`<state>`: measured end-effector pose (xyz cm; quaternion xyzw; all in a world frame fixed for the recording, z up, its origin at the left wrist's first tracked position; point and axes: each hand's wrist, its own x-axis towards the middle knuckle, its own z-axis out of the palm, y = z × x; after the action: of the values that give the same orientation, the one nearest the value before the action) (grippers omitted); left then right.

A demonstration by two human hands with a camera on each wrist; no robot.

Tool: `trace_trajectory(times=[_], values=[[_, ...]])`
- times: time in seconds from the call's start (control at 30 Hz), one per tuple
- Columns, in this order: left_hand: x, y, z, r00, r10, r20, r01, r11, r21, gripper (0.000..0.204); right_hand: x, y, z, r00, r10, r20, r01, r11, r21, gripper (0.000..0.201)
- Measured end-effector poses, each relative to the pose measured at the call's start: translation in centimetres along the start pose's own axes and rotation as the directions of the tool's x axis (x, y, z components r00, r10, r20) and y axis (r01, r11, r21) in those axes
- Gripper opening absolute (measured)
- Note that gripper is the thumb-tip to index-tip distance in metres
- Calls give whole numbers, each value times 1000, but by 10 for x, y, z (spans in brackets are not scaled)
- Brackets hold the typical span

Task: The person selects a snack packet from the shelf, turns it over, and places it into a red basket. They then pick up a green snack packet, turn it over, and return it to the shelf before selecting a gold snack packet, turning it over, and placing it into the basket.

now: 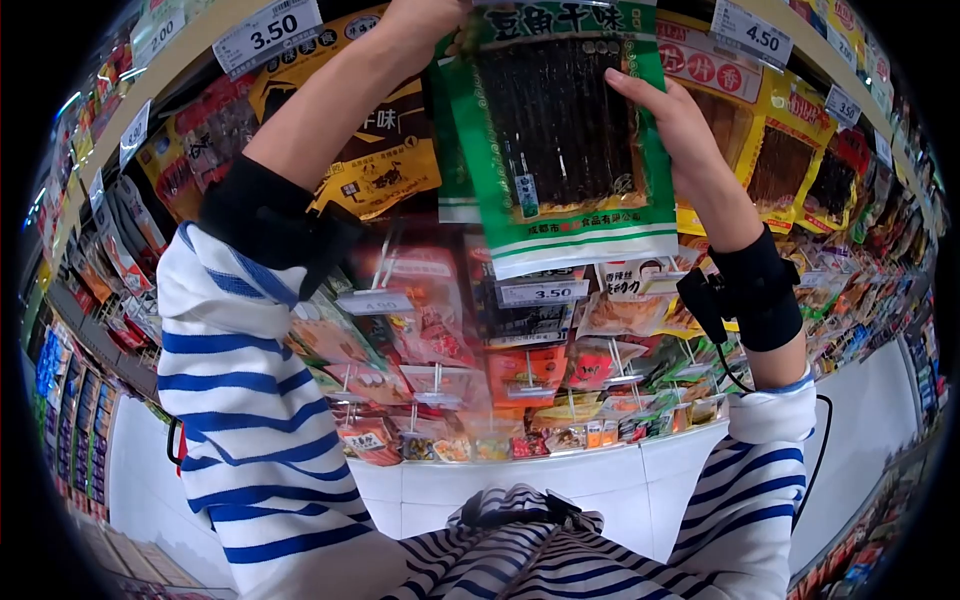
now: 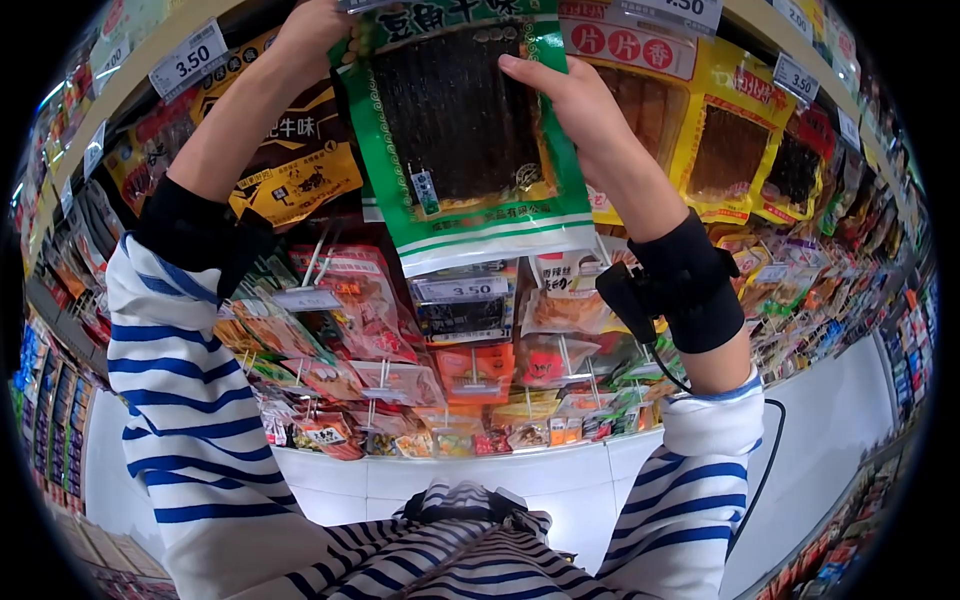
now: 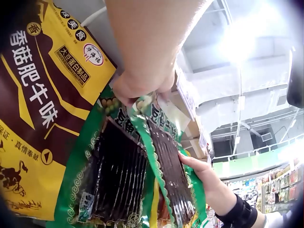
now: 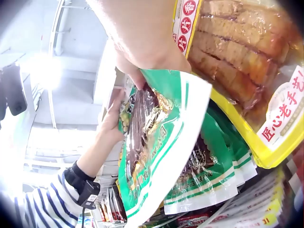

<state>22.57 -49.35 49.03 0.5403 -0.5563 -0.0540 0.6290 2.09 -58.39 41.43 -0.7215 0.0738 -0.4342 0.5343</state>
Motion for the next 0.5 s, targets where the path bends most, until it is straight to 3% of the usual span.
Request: trace_trajectory(times=[0.17,0.23,0.33,0.5], values=[[-6,13,4,999,32,-31,-28,993,115,26,-4,-3,7,999,22,-30,-23,999,-30,28],[-6,19,6,997,63,-41,-58,991,125,27,-4,-4,11,997,-22,-69,18,998,-56,29],[-14,24,9,994,97,-55,-89,987,134,29,4,1,10,997,69,-43,-71,997,-43,31],[-24,29,4,991,125,-46,-118,985,126,33,9,18,7,995,51,-85,-56,997,-61,36]])
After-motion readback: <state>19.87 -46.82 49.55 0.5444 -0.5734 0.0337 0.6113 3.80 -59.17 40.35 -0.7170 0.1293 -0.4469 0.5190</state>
